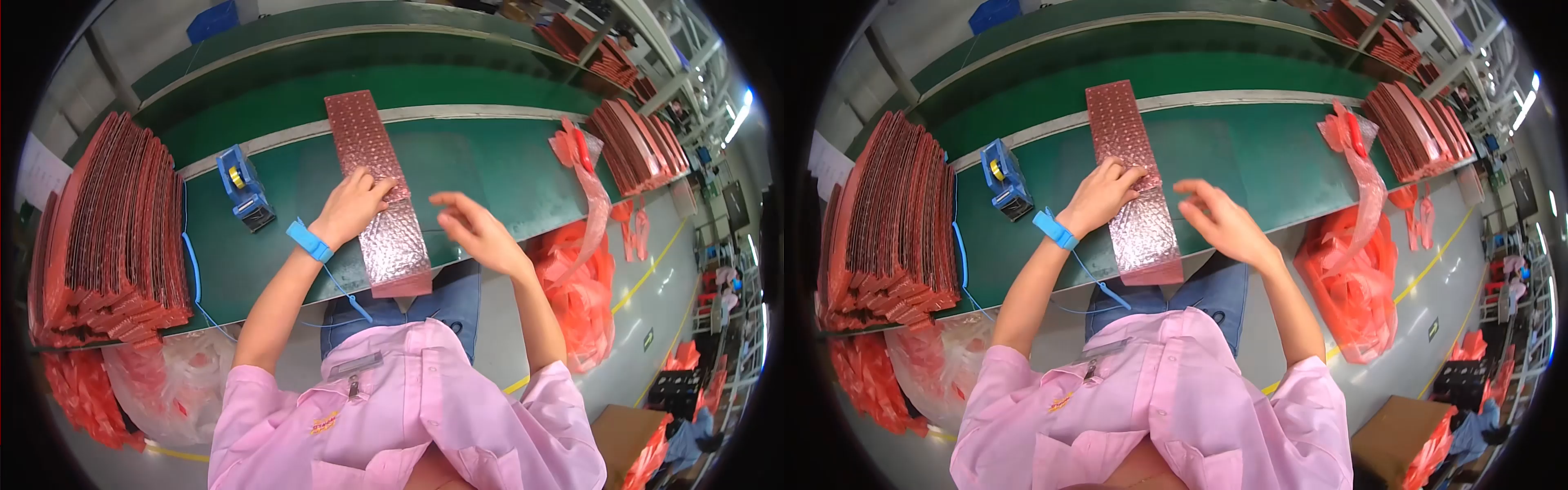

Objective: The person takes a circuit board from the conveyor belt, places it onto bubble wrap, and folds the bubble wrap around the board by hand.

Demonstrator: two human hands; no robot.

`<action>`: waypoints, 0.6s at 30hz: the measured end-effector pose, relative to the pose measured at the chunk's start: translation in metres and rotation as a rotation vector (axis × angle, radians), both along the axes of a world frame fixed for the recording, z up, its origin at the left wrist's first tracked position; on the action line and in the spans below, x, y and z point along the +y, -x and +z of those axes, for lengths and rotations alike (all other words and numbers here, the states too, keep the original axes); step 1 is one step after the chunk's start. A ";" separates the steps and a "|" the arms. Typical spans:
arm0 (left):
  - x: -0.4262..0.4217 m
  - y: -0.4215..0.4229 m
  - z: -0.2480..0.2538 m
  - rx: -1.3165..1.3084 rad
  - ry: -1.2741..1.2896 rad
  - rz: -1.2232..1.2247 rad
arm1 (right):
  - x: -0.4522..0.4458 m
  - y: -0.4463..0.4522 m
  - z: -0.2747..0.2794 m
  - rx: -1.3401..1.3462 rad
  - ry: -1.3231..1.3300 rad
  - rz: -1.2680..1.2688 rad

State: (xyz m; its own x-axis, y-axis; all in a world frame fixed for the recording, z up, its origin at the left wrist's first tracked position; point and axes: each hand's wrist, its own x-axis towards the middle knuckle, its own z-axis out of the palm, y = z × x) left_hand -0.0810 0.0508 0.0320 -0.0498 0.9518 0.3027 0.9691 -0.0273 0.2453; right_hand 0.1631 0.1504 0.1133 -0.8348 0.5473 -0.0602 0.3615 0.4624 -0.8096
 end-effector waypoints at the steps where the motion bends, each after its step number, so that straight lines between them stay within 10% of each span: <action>1: 0.000 0.001 -0.003 0.011 -0.041 -0.005 | 0.007 0.016 -0.005 -0.008 0.008 0.019; 18: 0.008 -0.005 0.011 -0.047 -0.135 0.037 | 0.036 0.082 -0.076 0.150 -0.732 0.079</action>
State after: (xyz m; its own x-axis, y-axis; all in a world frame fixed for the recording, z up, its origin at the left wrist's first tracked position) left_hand -0.0759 0.0585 0.0431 -0.1012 0.8997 0.4247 0.9575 -0.0278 0.2871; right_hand 0.0815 0.1864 0.0372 -0.8439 0.3416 0.4137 0.2143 0.9216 -0.3236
